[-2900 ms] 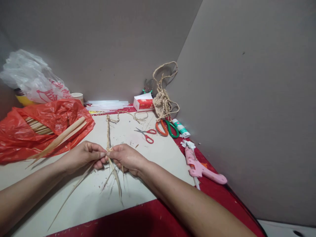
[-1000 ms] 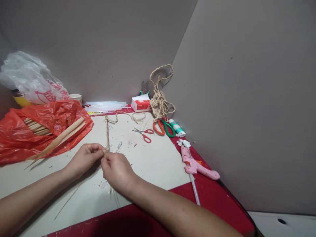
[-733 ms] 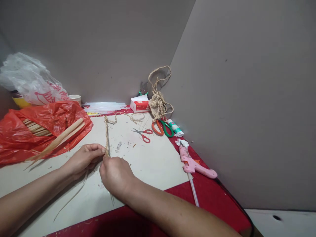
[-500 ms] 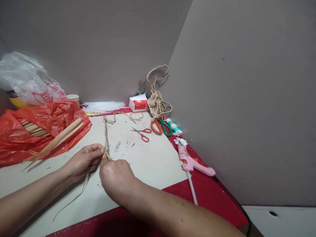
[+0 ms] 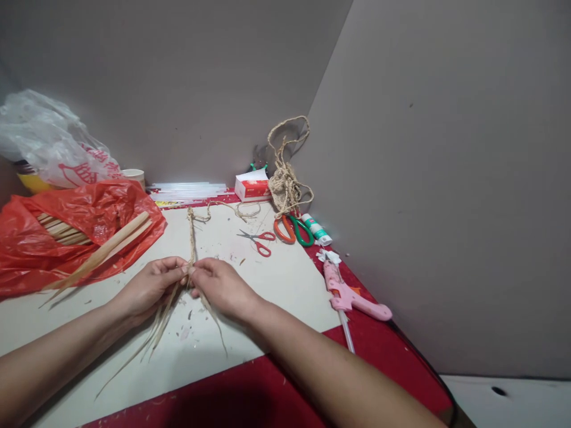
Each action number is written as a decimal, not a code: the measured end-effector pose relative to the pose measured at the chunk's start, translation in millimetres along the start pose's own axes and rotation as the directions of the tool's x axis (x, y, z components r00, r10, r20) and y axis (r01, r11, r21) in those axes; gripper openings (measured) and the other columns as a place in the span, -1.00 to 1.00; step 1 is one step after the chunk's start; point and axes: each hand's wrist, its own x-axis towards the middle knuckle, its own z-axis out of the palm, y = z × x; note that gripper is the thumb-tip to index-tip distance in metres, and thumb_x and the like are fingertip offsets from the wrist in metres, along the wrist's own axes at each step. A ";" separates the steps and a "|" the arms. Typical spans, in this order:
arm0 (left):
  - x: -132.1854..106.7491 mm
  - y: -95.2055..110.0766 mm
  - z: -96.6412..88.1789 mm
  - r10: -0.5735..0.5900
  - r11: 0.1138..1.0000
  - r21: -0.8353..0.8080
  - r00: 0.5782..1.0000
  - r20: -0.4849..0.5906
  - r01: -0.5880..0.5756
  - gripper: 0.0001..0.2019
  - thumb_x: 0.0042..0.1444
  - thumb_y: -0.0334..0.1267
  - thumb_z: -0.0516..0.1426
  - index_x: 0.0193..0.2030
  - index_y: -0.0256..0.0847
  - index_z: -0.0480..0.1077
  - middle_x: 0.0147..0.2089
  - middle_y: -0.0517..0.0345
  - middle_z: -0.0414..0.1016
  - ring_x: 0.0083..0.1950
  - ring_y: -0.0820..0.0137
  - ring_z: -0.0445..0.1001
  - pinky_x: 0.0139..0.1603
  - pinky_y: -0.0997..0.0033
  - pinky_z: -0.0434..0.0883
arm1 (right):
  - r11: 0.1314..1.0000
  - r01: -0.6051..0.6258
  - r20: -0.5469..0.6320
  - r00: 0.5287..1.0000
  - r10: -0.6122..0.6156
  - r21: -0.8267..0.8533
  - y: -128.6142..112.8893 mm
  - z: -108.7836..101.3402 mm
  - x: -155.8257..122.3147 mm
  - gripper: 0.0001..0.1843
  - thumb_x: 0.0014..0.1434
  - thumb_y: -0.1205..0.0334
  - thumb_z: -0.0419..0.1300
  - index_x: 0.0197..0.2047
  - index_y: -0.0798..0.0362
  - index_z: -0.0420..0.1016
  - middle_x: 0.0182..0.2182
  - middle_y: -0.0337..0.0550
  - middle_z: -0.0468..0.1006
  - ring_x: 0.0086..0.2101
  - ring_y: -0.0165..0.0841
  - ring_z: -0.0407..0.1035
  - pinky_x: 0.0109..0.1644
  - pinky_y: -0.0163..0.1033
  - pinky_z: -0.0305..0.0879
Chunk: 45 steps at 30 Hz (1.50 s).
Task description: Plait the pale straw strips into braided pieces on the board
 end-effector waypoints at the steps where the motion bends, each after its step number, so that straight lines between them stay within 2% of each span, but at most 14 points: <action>1: -0.1 -0.4 0.1 0.014 1.000 -0.011 1.000 0.011 -0.014 -0.78 -0.05 -0.15 0.20 -0.45 -0.28 0.32 -0.59 0.26 0.33 -0.61 0.59 0.25 -0.58 0.60 0.12 | 0.993 -0.071 0.092 0.994 0.062 0.098 2.5 1.3 3.4 -0.75 0.19 0.07 0.03 -0.35 0.10 0.32 -0.51 -0.26 0.37 -0.58 -0.52 0.23 -0.53 -0.40 0.12; 3: -0.1 -1.2 0.2 0.047 0.999 -0.003 0.999 -0.003 -0.047 -0.81 -0.06 -0.20 0.20 -0.46 -0.29 0.34 -0.59 0.24 0.34 -0.56 0.56 0.28 -0.51 0.58 0.18 | 0.970 -0.154 0.172 0.978 0.122 0.187 6.6 3.8 7.7 -0.70 0.18 0.01 0.05 -0.39 0.09 0.27 -0.62 -0.37 0.23 -0.69 -0.58 0.04 -0.66 -0.44 -0.05; 6: 0.5 -1.5 0.2 0.103 0.993 0.060 0.993 -0.050 -0.100 -0.84 -0.08 -0.25 0.21 -0.49 -0.30 0.35 -0.57 0.23 0.35 -0.54 0.57 0.27 -0.46 0.57 0.20 | 0.981 -0.125 0.147 0.984 0.104 0.145 9.4 2.8 10.4 -0.65 0.14 -0.02 0.11 -0.46 0.12 0.28 -0.68 -0.44 0.08 -0.71 -0.62 -0.13 -0.70 -0.44 -0.23; 8: 1.3 -1.1 0.1 0.124 0.989 0.088 0.992 -0.015 -0.122 -0.84 -0.06 -0.24 0.19 -0.50 -0.30 0.36 -0.55 0.18 0.39 -0.49 0.52 0.32 -0.39 0.52 0.25 | 0.984 -0.127 0.157 0.982 0.108 0.122 9.6 -0.2 11.7 -0.64 0.14 -0.02 0.11 -0.47 0.13 0.30 -0.70 -0.43 0.09 -0.72 -0.63 -0.13 -0.71 -0.44 -0.25; 11: 2.0 -0.4 -0.3 0.140 0.983 0.113 0.990 0.018 -0.141 -0.82 -0.03 -0.21 0.17 -0.49 -0.30 0.37 -0.51 0.14 0.42 -0.46 0.48 0.36 -0.34 0.48 0.28 | 0.947 -0.248 0.218 0.954 0.203 0.203 8.8 -4.3 13.5 -0.64 0.12 -0.04 0.13 -0.47 0.09 0.26 -0.73 -0.47 0.04 -0.75 -0.63 -0.19 -0.74 -0.45 -0.31; 14: 1.7 -0.3 -0.6 0.152 0.979 0.140 0.988 -0.019 -0.148 -0.83 -0.04 -0.22 0.17 -0.49 -0.29 0.37 -0.52 0.17 0.42 -0.47 0.51 0.33 -0.36 0.51 0.24 | 0.857 -0.366 0.318 0.913 0.255 0.363 8.4 -5.6 14.0 -0.66 0.04 0.01 0.22 -0.46 0.09 0.24 -0.72 -0.51 -0.04 -0.73 -0.64 -0.27 -0.71 -0.49 -0.37; 19: 2.1 -1.1 -0.9 0.164 0.979 0.131 0.985 -0.061 -0.155 -0.84 -0.06 -0.23 0.19 -0.46 -0.30 0.39 -0.52 0.20 0.40 -0.47 0.54 0.30 -0.36 0.52 0.23 | 0.760 -0.406 0.346 0.904 0.251 0.509 10.0 -3.3 11.3 -0.73 -0.01 0.15 0.27 -0.41 0.12 0.26 -0.72 -0.52 -0.07 -0.70 -0.65 -0.29 -0.69 -0.49 -0.39; 25: 2.5 2.0 0.2 0.148 0.981 0.139 0.986 -0.082 -0.136 -0.81 -0.09 -0.19 0.22 -0.47 -0.31 0.43 -0.54 0.21 0.39 -0.49 0.55 0.26 -0.40 0.53 0.21 | 0.748 -0.389 0.308 0.916 0.256 0.538 11.3 -1.0 9.9 -0.79 0.01 0.32 0.14 -0.46 0.04 0.10 -0.70 -0.51 -0.06 -0.71 -0.63 -0.28 -0.69 -0.50 -0.41; 29: 3.1 0.1 -1.1 0.159 0.979 0.136 0.985 -0.066 -0.149 -0.82 -0.07 -0.20 0.20 -0.47 -0.31 0.42 -0.52 0.18 0.43 -0.47 0.51 0.32 -0.36 0.51 0.25 | 0.740 -0.462 0.380 0.876 0.296 0.489 9.8 0.1 10.2 -0.78 0.06 0.24 0.06 -0.51 0.04 0.04 -0.71 -0.50 -0.08 -0.72 -0.62 -0.30 -0.70 -0.49 -0.41; 31: 3.9 -1.7 -2.4 0.162 0.979 0.137 0.985 -0.061 -0.153 -0.84 -0.07 -0.23 0.20 -0.46 -0.31 0.42 -0.50 0.16 0.45 -0.45 0.49 0.35 -0.33 0.49 0.27 | 0.752 -0.454 0.397 0.875 0.276 0.478 9.3 1.0 10.2 -0.72 0.11 0.16 0.06 -0.51 0.03 0.02 -0.72 -0.50 -0.10 -0.72 -0.62 -0.31 -0.70 -0.49 -0.41; 36: 4.6 -3.0 -3.4 0.161 0.977 0.146 0.986 -0.042 -0.154 -0.84 -0.07 -0.23 0.19 -0.44 -0.32 0.41 -0.48 0.15 0.46 -0.44 0.48 0.37 -0.32 0.48 0.28 | 0.772 -0.418 0.386 0.890 0.243 0.479 9.5 2.5 10.0 -0.67 0.16 0.05 0.04 -0.50 0.03 0.05 -0.73 -0.49 -0.06 -0.73 -0.62 -0.29 -0.71 -0.49 -0.39; 41: 2.9 2.7 -3.9 0.140 0.973 0.184 0.990 0.016 -0.141 -0.79 -0.04 -0.16 0.17 -0.41 -0.31 0.42 -0.47 0.13 0.47 -0.41 0.45 0.38 -0.29 0.47 0.30 | 0.768 -0.398 0.314 0.911 0.267 0.501 12.2 5.1 10.0 -0.76 0.11 0.18 0.04 -0.52 0.04 0.08 -0.75 -0.48 -0.04 -0.74 -0.61 -0.28 -0.71 -0.47 -0.40; 45: 2.5 9.6 -9.1 0.138 0.922 0.348 0.983 0.121 -0.172 -0.78 -0.01 -0.15 0.14 -0.39 -0.30 0.45 -0.42 0.12 0.49 -0.39 0.46 0.36 -0.30 0.50 0.29 | 0.791 -0.371 0.221 0.928 0.300 0.486 14.8 9.6 9.2 -0.80 0.08 0.24 0.02 -0.54 0.05 0.12 -0.76 -0.49 -0.05 -0.74 -0.61 -0.28 -0.71 -0.47 -0.39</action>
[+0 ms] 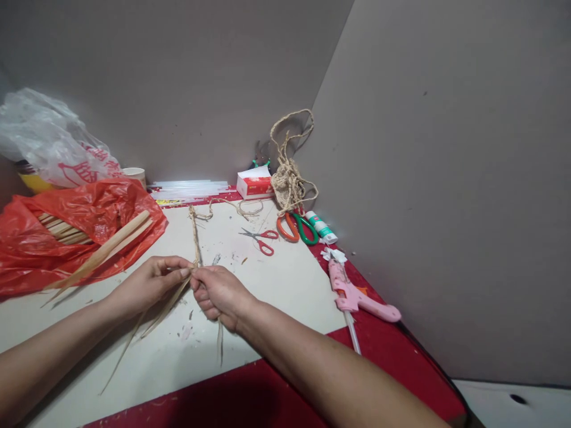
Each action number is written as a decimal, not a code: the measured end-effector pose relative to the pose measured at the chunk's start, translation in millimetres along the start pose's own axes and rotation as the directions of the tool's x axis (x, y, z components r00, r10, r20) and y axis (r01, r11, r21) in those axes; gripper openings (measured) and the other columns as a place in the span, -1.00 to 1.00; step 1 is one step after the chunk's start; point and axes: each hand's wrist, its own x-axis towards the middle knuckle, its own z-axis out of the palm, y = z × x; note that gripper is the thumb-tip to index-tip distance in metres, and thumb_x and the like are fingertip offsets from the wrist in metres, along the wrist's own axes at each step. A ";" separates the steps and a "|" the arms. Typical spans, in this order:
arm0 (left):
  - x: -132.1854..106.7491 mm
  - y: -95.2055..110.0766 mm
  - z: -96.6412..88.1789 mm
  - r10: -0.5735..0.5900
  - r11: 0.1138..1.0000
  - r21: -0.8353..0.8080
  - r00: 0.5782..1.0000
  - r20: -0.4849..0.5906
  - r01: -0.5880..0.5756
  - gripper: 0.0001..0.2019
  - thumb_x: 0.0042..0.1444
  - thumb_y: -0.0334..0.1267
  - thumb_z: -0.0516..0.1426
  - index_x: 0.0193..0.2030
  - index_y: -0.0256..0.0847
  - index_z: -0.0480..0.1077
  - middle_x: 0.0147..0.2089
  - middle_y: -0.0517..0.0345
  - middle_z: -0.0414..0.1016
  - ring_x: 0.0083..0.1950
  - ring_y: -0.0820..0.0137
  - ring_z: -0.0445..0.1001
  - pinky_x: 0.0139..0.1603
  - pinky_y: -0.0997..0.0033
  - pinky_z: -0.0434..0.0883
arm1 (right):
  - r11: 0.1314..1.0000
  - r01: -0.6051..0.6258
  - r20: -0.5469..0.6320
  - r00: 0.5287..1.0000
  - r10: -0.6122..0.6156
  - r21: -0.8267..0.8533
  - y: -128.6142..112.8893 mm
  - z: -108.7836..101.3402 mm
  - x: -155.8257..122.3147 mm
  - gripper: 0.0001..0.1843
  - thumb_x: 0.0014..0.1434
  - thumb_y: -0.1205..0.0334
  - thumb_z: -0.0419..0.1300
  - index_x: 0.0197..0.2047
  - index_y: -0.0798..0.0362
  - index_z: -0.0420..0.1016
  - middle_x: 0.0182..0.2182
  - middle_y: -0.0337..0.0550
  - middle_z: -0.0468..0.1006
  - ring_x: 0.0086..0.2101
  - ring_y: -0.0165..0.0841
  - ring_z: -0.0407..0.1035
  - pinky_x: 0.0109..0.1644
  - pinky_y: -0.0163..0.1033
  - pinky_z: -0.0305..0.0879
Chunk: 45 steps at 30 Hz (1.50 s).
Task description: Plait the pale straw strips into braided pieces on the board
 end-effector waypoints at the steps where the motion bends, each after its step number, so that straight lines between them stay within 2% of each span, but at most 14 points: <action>1: 0.0 0.7 -2.1 0.002 0.999 0.045 1.000 0.017 -0.002 -0.78 0.01 -0.16 0.13 -0.39 -0.30 0.46 -0.43 0.14 0.48 -0.41 0.49 0.34 -0.34 0.53 0.27 | 1.000 0.010 -0.018 1.000 -0.011 -0.011 1.0 0.9 0.1 -0.80 0.08 0.23 0.02 -0.54 0.06 0.14 -0.76 -0.49 -0.05 -0.74 -0.62 -0.28 -0.71 -0.47 -0.38; 6: -2.2 3.2 -7.7 -0.101 0.992 0.089 0.990 0.094 0.092 -0.77 0.05 -0.18 0.08 -0.31 -0.31 0.46 -0.57 0.25 0.35 -0.63 0.61 0.11 -0.61 0.59 0.07 | 0.997 0.050 -0.070 0.996 -0.054 -0.055 2.9 7.0 0.3 -0.83 0.08 0.28 0.00 -0.51 0.11 0.26 -0.77 -0.48 -0.02 -0.75 -0.63 -0.25 -0.72 -0.45 -0.37; 9: -5.9 5.1 -5.4 -0.155 0.986 0.075 0.979 0.129 0.146 -0.75 0.06 -0.17 0.06 -0.26 -0.32 0.43 -0.65 0.30 0.24 -0.70 0.61 0.05 -0.68 0.58 0.03 | 0.997 0.077 -0.090 0.993 -0.079 -0.032 3.1 9.5 -0.2 -0.83 0.07 0.29 0.01 -0.53 0.09 0.21 -0.77 -0.47 0.01 -0.76 -0.63 -0.23 -0.71 -0.45 -0.36; 14: -11.1 3.0 6.0 -0.126 0.989 0.084 0.989 0.075 0.120 -0.72 0.08 -0.15 0.04 -0.20 -0.34 0.38 -0.71 0.32 0.19 -0.71 0.55 0.14 -0.68 0.57 0.08 | 0.995 0.093 -0.076 0.993 -0.090 0.033 5.0 9.3 -2.6 -0.74 0.11 0.21 0.04 -0.55 0.04 0.07 -0.77 -0.48 0.02 -0.75 -0.62 -0.24 -0.71 -0.45 -0.38; 19: -14.6 -2.6 16.0 -0.039 0.972 0.231 0.999 -0.035 0.046 -0.77 0.06 -0.26 0.00 -0.24 -0.34 0.39 -0.67 0.30 0.24 -0.66 0.56 0.17 -0.63 0.58 0.10 | 0.991 0.132 -0.075 0.989 -0.130 0.017 6.7 12.3 -4.2 -0.70 0.09 0.21 0.06 -0.59 0.06 0.07 -0.77 -0.47 0.03 -0.75 -0.63 -0.22 -0.71 -0.45 -0.36; 22: -18.1 3.9 16.8 -0.021 0.968 0.252 1.000 -0.002 0.021 -0.76 0.03 -0.28 0.03 -0.20 -0.33 0.39 -0.61 0.29 0.29 -0.62 0.57 0.19 -0.60 0.58 0.10 | 0.990 0.141 -0.127 0.982 -0.141 -0.012 6.9 13.6 -3.9 -0.72 0.08 0.29 0.03 -0.62 0.07 0.08 -0.77 -0.45 0.04 -0.75 -0.63 -0.20 -0.72 -0.44 -0.34; 26: -19.3 16.7 8.5 -0.115 0.976 0.197 0.990 0.084 0.096 -0.67 0.02 -0.20 0.06 -0.10 -0.33 0.38 -0.64 0.30 0.29 -0.64 0.55 0.16 -0.61 0.56 0.07 | 0.989 0.148 -0.113 0.983 -0.144 0.024 5.4 7.6 -4.5 -0.77 0.06 0.28 0.05 -0.58 0.08 0.13 -0.76 -0.47 0.02 -0.74 -0.63 -0.23 -0.71 -0.45 -0.36; 29: -13.6 17.3 1.5 -0.105 0.981 0.152 0.991 -0.086 0.117 -0.69 0.01 -0.18 0.07 -0.15 -0.30 0.40 -0.62 0.28 0.31 -0.61 0.54 0.19 -0.58 0.55 0.11 | 0.992 0.111 -0.018 0.994 -0.110 0.063 2.9 -0.9 -6.2 -0.85 0.05 0.25 0.08 -0.51 0.09 0.23 -0.76 -0.50 -0.03 -0.73 -0.63 -0.28 -0.70 -0.46 -0.39; 31: -8.4 13.2 0.9 -0.083 0.993 0.076 0.989 -0.126 0.093 -0.73 -0.03 -0.21 0.10 -0.20 -0.29 0.40 -0.52 0.23 0.39 -0.54 0.54 0.26 -0.49 0.54 0.19 | 0.995 0.080 0.054 0.995 -0.083 0.063 1.0 -6.3 -6.7 -0.90 0.04 0.27 0.08 -0.46 0.11 0.29 -0.77 -0.51 -0.05 -0.73 -0.63 -0.30 -0.70 -0.46 -0.39; 34: -2.7 5.6 6.7 -0.165 0.971 -0.171 0.986 0.032 0.168 -0.77 -0.06 -0.26 0.09 -0.23 -0.29 0.35 -0.45 0.18 0.41 -0.48 0.53 0.31 -0.42 0.52 0.25 | 0.998 0.053 0.132 0.990 -0.058 0.041 -1.4 -13.0 -4.9 -0.90 0.03 0.28 0.10 -0.48 0.11 0.28 -0.75 -0.50 -0.03 -0.72 -0.64 -0.30 -0.70 -0.47 -0.38; 37: -0.9 0.4 12.3 -0.249 0.919 -0.286 0.962 0.109 0.270 -0.82 -0.06 -0.31 0.03 -0.28 -0.27 0.31 -0.51 0.25 0.32 -0.63 0.60 0.15 -0.61 0.57 0.10 | 1.000 0.029 0.194 0.981 -0.029 0.002 -4.0 -18.6 -1.4 -0.89 0.04 0.27 0.10 -0.46 0.12 0.29 -0.73 -0.50 -0.03 -0.71 -0.64 -0.30 -0.70 -0.48 -0.36; 40: -0.9 -1.2 12.4 -0.246 0.954 -0.155 0.966 0.076 0.255 -0.88 -0.03 -0.29 0.01 -0.38 -0.25 0.32 -0.64 0.35 0.15 -0.70 0.63 -0.09 -0.68 0.55 -0.13 | 0.998 0.005 0.240 0.971 0.011 -0.065 -7.8 -23.5 0.9 -0.90 0.06 0.26 0.10 -0.42 0.12 0.32 -0.72 -0.51 -0.06 -0.71 -0.63 -0.31 -0.70 -0.49 -0.36; 43: -1.2 -0.4 9.7 -0.163 0.986 0.028 0.986 0.032 0.162 -0.83 0.02 -0.25 0.01 -0.45 -0.26 0.35 -0.69 0.37 0.07 -0.68 0.60 -0.05 -0.64 0.54 -0.07 | 0.987 -0.001 0.269 0.962 0.044 -0.160 -12.2 -27.2 1.7 -0.87 0.09 0.23 0.09 -0.43 0.12 0.32 -0.72 -0.51 -0.07 -0.71 -0.63 -0.32 -0.71 -0.49 -0.36; 45: -0.9 -0.6 8.3 -0.111 0.987 0.119 0.994 0.013 0.109 -0.81 0.02 -0.24 0.01 -0.46 -0.27 0.38 -0.67 0.33 0.16 -0.64 0.57 0.03 -0.59 0.54 0.01 | 0.971 0.028 0.263 0.964 0.036 -0.236 -14.8 -28.4 1.7 -0.83 0.11 0.20 0.08 -0.44 0.12 0.32 -0.74 -0.51 -0.05 -0.73 -0.63 -0.30 -0.72 -0.48 -0.34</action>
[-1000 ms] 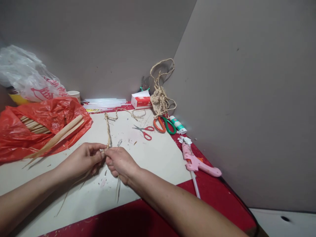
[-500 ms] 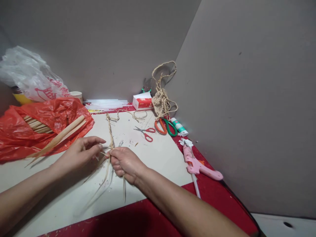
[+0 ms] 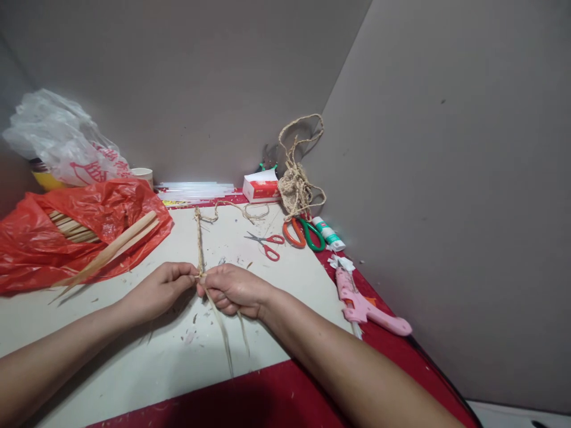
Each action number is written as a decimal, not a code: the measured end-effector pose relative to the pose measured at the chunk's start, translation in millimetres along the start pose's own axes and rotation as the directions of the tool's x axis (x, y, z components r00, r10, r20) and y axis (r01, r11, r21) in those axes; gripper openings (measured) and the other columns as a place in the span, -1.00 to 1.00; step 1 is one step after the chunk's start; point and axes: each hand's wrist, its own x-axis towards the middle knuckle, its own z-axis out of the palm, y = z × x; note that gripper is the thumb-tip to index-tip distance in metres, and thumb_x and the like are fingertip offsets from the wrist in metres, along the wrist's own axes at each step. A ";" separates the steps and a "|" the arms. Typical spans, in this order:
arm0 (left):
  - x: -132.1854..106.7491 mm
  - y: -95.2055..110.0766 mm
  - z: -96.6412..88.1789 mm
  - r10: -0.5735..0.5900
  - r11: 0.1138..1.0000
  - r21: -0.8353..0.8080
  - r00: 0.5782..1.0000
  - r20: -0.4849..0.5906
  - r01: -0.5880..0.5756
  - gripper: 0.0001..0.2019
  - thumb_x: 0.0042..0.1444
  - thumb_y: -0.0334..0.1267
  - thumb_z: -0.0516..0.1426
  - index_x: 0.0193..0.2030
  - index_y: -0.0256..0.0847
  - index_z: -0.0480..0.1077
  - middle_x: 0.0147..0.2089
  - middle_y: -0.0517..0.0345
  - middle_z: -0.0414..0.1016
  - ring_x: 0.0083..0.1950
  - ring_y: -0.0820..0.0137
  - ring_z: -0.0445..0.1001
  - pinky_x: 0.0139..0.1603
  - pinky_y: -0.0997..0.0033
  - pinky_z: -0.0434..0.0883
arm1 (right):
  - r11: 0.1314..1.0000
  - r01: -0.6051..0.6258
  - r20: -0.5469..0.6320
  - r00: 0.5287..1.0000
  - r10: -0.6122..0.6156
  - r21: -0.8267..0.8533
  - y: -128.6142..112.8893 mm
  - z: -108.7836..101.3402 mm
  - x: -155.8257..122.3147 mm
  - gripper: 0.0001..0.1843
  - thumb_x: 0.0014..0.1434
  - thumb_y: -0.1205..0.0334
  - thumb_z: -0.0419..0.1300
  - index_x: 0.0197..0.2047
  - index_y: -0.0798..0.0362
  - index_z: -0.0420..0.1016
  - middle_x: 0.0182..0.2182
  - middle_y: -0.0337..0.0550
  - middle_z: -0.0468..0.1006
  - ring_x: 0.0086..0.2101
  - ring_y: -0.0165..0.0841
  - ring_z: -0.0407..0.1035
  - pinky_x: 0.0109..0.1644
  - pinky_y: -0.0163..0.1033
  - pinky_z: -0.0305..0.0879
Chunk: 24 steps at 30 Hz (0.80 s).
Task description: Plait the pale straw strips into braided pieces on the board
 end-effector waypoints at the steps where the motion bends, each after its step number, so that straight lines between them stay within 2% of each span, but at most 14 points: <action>1: 0.4 -0.7 -0.4 0.024 0.999 0.030 1.000 -0.011 -0.023 -0.80 0.02 -0.24 0.01 -0.47 -0.27 0.39 -0.64 0.30 0.22 -0.61 0.56 0.07 -0.57 0.54 0.04 | 0.999 0.013 -0.009 1.000 -0.014 -0.051 -1.2 -0.4 -0.3 -0.81 0.12 0.19 0.07 -0.45 0.12 0.32 -0.75 -0.50 -0.03 -0.74 -0.62 -0.28 -0.72 -0.47 -0.32; 4: 2.5 -5.1 -0.6 0.055 0.996 0.065 0.998 -0.008 -0.055 -0.77 0.04 -0.21 0.01 -0.48 -0.28 0.39 -0.58 0.26 0.27 -0.56 0.54 0.11 -0.53 0.55 0.07 | 0.972 0.058 -0.034 0.997 -0.067 -0.229 -5.1 0.3 -1.9 -0.76 0.16 0.17 0.03 -0.45 0.12 0.33 -0.77 -0.47 0.04 -0.77 -0.60 -0.19 -0.73 -0.44 -0.27; 7: 4.4 -8.7 0.4 0.020 0.999 0.029 0.999 0.028 -0.020 -0.72 0.07 -0.12 0.02 -0.45 -0.29 0.39 -0.61 0.31 0.19 -0.60 0.57 0.03 -0.58 0.54 -0.01 | 0.916 0.095 -0.043 0.992 -0.121 -0.389 -9.5 2.0 -4.5 -0.72 0.20 0.17 -0.01 -0.46 0.14 0.35 -0.76 -0.45 0.07 -0.74 -0.59 -0.14 -0.69 -0.43 -0.23; 12: 3.3 -2.7 1.9 -0.093 0.981 -0.159 0.990 0.102 0.108 -0.71 0.06 -0.08 0.05 -0.47 -0.29 0.37 -0.71 0.40 0.00 -0.69 0.62 -0.13 -0.65 0.51 -0.15 | 0.735 0.131 -0.067 0.970 -0.233 -0.666 -13.1 3.2 -5.8 -0.72 0.20 0.26 -0.01 -0.47 0.17 0.39 -0.68 -0.37 0.13 -0.62 -0.56 -0.01 -0.55 -0.43 -0.05; 16: 2.2 3.1 1.7 -0.171 0.960 -0.209 0.981 0.090 0.186 -0.76 0.02 -0.12 0.07 -0.51 -0.25 0.32 -0.75 0.42 -0.05 -0.72 0.63 -0.18 -0.69 0.50 -0.23 | 0.639 0.130 -0.055 0.964 -0.262 -0.758 -13.0 4.7 -5.1 -0.74 0.18 0.30 -0.03 -0.45 0.17 0.40 -0.60 -0.30 0.26 -0.54 -0.51 0.10 -0.45 -0.41 0.06; 22: 4.8 -2.2 1.9 -0.168 0.969 -0.178 0.985 0.040 0.173 -0.81 -0.02 -0.19 0.07 -0.54 -0.25 0.30 -0.77 0.42 -0.02 -0.74 0.64 -0.15 -0.69 0.54 -0.21 | 0.428 0.055 -0.095 0.942 -0.321 -0.902 -21.0 7.2 -13.0 -0.76 0.16 0.31 0.00 -0.47 0.14 0.40 -0.59 -0.24 0.33 -0.52 -0.47 0.12 -0.44 -0.37 0.02; 24: 5.4 -3.8 2.4 -0.160 0.971 -0.172 0.986 0.043 0.165 -0.81 -0.02 -0.18 0.06 -0.53 -0.25 0.30 -0.76 0.43 -0.02 -0.74 0.65 -0.14 -0.69 0.54 -0.21 | 0.386 0.029 -0.116 0.930 -0.348 -0.922 -24.6 8.2 -16.2 -0.77 0.16 0.29 0.02 -0.48 0.14 0.39 -0.57 -0.22 0.35 -0.52 -0.47 0.13 -0.43 -0.36 0.01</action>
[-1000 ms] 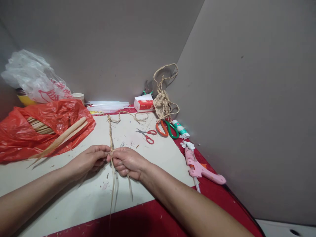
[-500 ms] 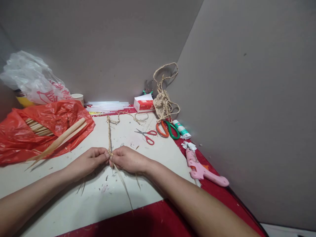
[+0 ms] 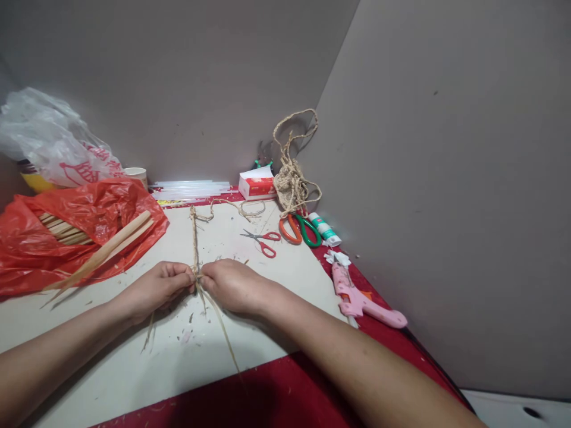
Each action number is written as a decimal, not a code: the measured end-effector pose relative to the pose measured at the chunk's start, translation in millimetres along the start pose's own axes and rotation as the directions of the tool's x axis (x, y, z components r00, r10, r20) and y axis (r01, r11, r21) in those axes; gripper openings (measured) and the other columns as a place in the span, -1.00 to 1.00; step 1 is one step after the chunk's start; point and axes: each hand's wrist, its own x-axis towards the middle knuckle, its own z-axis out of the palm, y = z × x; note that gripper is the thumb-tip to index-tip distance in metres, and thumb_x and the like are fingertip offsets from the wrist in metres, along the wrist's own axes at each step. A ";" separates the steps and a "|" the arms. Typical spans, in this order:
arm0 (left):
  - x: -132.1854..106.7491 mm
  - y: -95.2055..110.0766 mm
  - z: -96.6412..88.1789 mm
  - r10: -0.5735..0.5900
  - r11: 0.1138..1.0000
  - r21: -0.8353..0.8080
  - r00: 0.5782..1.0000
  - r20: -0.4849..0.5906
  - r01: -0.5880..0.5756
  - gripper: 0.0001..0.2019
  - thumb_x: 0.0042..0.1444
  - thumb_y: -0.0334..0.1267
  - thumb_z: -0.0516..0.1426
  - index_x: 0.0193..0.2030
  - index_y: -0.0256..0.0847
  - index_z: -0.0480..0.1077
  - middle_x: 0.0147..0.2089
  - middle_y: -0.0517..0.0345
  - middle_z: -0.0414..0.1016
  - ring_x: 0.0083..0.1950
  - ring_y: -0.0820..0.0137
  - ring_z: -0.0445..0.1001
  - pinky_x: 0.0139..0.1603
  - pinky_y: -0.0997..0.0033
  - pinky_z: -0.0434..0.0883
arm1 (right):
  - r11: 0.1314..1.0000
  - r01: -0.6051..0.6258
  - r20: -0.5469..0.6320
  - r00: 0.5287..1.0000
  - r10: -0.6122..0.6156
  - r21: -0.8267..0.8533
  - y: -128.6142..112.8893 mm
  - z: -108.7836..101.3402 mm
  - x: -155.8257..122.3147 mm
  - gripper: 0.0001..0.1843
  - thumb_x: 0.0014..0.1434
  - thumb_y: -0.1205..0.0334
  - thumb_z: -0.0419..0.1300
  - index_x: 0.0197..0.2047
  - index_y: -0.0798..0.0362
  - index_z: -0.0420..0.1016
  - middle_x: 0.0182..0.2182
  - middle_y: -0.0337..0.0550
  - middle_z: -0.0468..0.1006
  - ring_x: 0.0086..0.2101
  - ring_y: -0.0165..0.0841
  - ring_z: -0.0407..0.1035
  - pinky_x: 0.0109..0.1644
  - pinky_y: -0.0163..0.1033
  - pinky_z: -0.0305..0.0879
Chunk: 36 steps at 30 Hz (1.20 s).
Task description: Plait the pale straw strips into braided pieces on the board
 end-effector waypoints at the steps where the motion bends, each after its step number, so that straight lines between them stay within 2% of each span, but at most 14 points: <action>1: 0.1 -0.3 0.3 0.006 1.000 0.003 1.000 0.000 -0.006 -0.80 -0.01 -0.18 0.06 -0.53 -0.25 0.30 -0.76 0.43 -0.02 -0.74 0.65 -0.14 -0.69 0.55 -0.20 | 1.000 -0.007 -0.007 1.000 0.007 -0.006 -1.5 -0.8 -0.7 -0.78 0.15 0.30 0.02 -0.49 0.14 0.38 -0.57 -0.21 0.36 -0.51 -0.46 0.13 -0.42 -0.36 0.01; 4: -1.1 0.7 1.5 0.022 1.000 -0.002 1.000 -0.002 -0.022 -0.81 -0.01 -0.22 0.06 -0.55 -0.25 0.29 -0.76 0.42 0.00 -0.74 0.65 -0.13 -0.68 0.56 -0.18 | 0.990 -0.061 0.025 0.998 0.059 0.125 -6.9 4.6 -2.5 -0.78 0.13 0.35 -0.02 -0.52 0.13 0.33 -0.60 -0.24 0.31 -0.53 -0.47 0.15 -0.43 -0.37 0.04; 7: -3.4 2.5 2.2 0.033 0.999 -0.028 0.999 0.037 -0.032 -0.79 0.00 -0.24 0.04 -0.57 -0.29 0.33 -0.75 0.36 0.10 -0.73 0.66 -0.12 -0.68 0.54 -0.18 | 0.917 -0.176 0.064 0.984 0.163 0.358 -12.4 20.8 -4.5 -0.75 0.14 0.38 -0.11 -0.49 0.11 0.31 -0.64 -0.27 0.26 -0.58 -0.48 0.14 -0.49 -0.39 0.05; 9: -4.8 3.0 2.0 0.034 0.998 -0.052 0.998 0.053 -0.031 -0.78 0.00 -0.23 0.04 -0.58 -0.29 0.31 -0.72 0.31 0.17 -0.72 0.65 -0.10 -0.69 0.52 -0.19 | 0.902 -0.208 0.035 0.977 0.210 0.377 -15.6 32.2 -6.0 -0.73 0.16 0.36 -0.13 -0.47 0.11 0.33 -0.66 -0.26 0.27 -0.59 -0.47 0.15 -0.50 -0.38 0.05; 12: -6.1 2.8 1.0 0.028 0.995 -0.092 0.999 0.030 -0.025 -0.75 -0.01 -0.19 0.08 -0.61 -0.24 0.21 -0.73 0.37 0.07 -0.72 0.65 -0.13 -0.68 0.51 -0.22 | 0.965 -0.189 -0.088 0.974 0.208 0.183 -20.9 42.7 -7.7 -0.68 0.20 0.28 -0.13 -0.43 0.12 0.38 -0.55 -0.12 0.43 -0.51 -0.39 0.27 -0.42 -0.31 0.11; 15: -6.9 1.7 0.2 0.063 0.992 -0.111 0.998 0.026 -0.059 -0.66 0.00 -0.11 0.13 -0.63 -0.22 0.13 -0.73 0.41 -0.05 -0.71 0.66 -0.15 -0.68 0.52 -0.21 | 0.971 -0.230 -0.160 0.963 0.217 -0.064 -27.0 47.4 -10.1 -0.66 0.22 0.23 -0.13 -0.34 0.14 0.43 -0.41 0.05 0.52 -0.43 -0.27 0.35 -0.37 -0.23 0.14; 17: -7.5 1.0 -0.1 0.082 0.991 -0.110 0.996 0.037 -0.077 -0.67 0.01 -0.08 0.14 -0.60 -0.24 0.20 -0.74 0.41 -0.04 -0.70 0.66 -0.14 -0.67 0.52 -0.21 | 0.955 -0.234 -0.173 0.964 0.203 -0.184 -30.4 51.1 -14.9 -0.72 0.20 0.26 -0.08 -0.26 0.15 0.44 -0.42 0.07 0.53 -0.47 -0.26 0.36 -0.40 -0.22 0.11; 20: -8.1 0.5 -1.0 0.077 0.990 -0.124 0.995 0.056 -0.070 -0.72 0.02 -0.06 0.14 -0.45 -0.29 0.35 -0.75 0.42 -0.04 -0.71 0.65 -0.16 -0.67 0.51 -0.23 | 0.962 -0.084 -0.128 0.990 0.052 -0.259 -33.7 54.7 -29.8 -0.80 0.15 0.30 0.01 -0.28 0.13 0.44 -0.50 0.01 0.52 -0.55 -0.32 0.32 -0.45 -0.25 0.06; 23: -8.0 0.8 -2.7 0.083 0.987 -0.147 0.994 0.071 -0.072 -0.71 0.04 -0.05 0.13 -0.38 -0.31 0.38 -0.76 0.43 -0.06 -0.71 0.65 -0.18 -0.67 0.52 -0.24 | 0.985 -0.013 -0.114 0.993 -0.007 -0.173 -33.6 45.7 -46.4 -0.75 0.16 0.17 0.05 -0.45 0.09 0.42 -0.57 -0.08 0.47 -0.56 -0.37 0.28 -0.46 -0.28 0.03; 27: -7.9 2.7 -4.2 0.087 0.984 -0.163 0.993 0.085 -0.072 -0.74 0.04 -0.08 0.15 -0.41 -0.28 0.34 -0.73 0.43 -0.04 -0.69 0.65 -0.17 -0.66 0.54 -0.21 | 0.983 -0.105 -0.398 0.904 0.158 0.152 -22.3 21.3 -43.7 -0.70 0.20 0.10 0.02 -0.43 0.08 0.42 -0.50 -0.15 0.46 -0.49 -0.42 0.28 -0.41 -0.33 0.09; 28: -8.2 3.3 -4.3 0.088 0.984 -0.165 0.992 0.094 -0.072 -0.74 0.04 -0.08 0.15 -0.41 -0.28 0.33 -0.73 0.43 -0.05 -0.69 0.65 -0.17 -0.66 0.55 -0.21 | 0.960 -0.087 -0.394 0.899 0.190 0.264 -18.4 17.2 -38.0 -0.73 0.19 0.12 0.02 -0.37 0.08 0.43 -0.47 -0.17 0.47 -0.50 -0.44 0.28 -0.42 -0.35 0.11; 31: -10.1 6.0 -4.7 0.097 0.983 -0.164 0.988 0.119 -0.077 -0.73 0.04 -0.06 0.14 -0.43 -0.25 0.28 -0.72 0.44 -0.05 -0.68 0.65 -0.17 -0.65 0.56 -0.20 | 0.807 -0.120 -0.106 0.970 0.221 0.578 -9.7 13.8 -17.2 -0.73 0.21 0.13 -0.02 -0.35 0.10 0.39 -0.61 -0.28 0.36 -0.68 -0.53 0.11 -0.59 -0.39 0.03; 33: -11.5 8.3 -5.9 0.108 0.987 -0.135 0.985 0.136 -0.089 -0.70 0.05 -0.03 0.13 -0.46 -0.24 0.26 -0.71 0.43 -0.05 -0.68 0.64 -0.17 -0.66 0.55 -0.19 | 0.715 -0.195 0.079 0.978 0.193 0.671 -6.8 15.9 -5.9 -0.67 0.22 0.08 -0.04 -0.43 0.11 0.35 -0.73 -0.38 0.18 -0.76 -0.57 -0.05 -0.69 -0.40 -0.13; 36: -12.5 11.5 -9.5 0.124 0.992 -0.042 0.978 0.170 -0.119 -0.68 0.07 -0.01 0.10 -0.45 -0.27 0.30 -0.69 0.41 -0.03 -0.67 0.64 -0.17 -0.66 0.53 -0.18 | 0.678 -0.234 0.180 0.972 0.151 0.697 -2.7 18.2 3.8 -0.62 0.17 -0.02 0.04 -0.50 0.12 0.32 -0.75 -0.44 0.08 -0.78 -0.62 -0.14 -0.75 -0.43 -0.24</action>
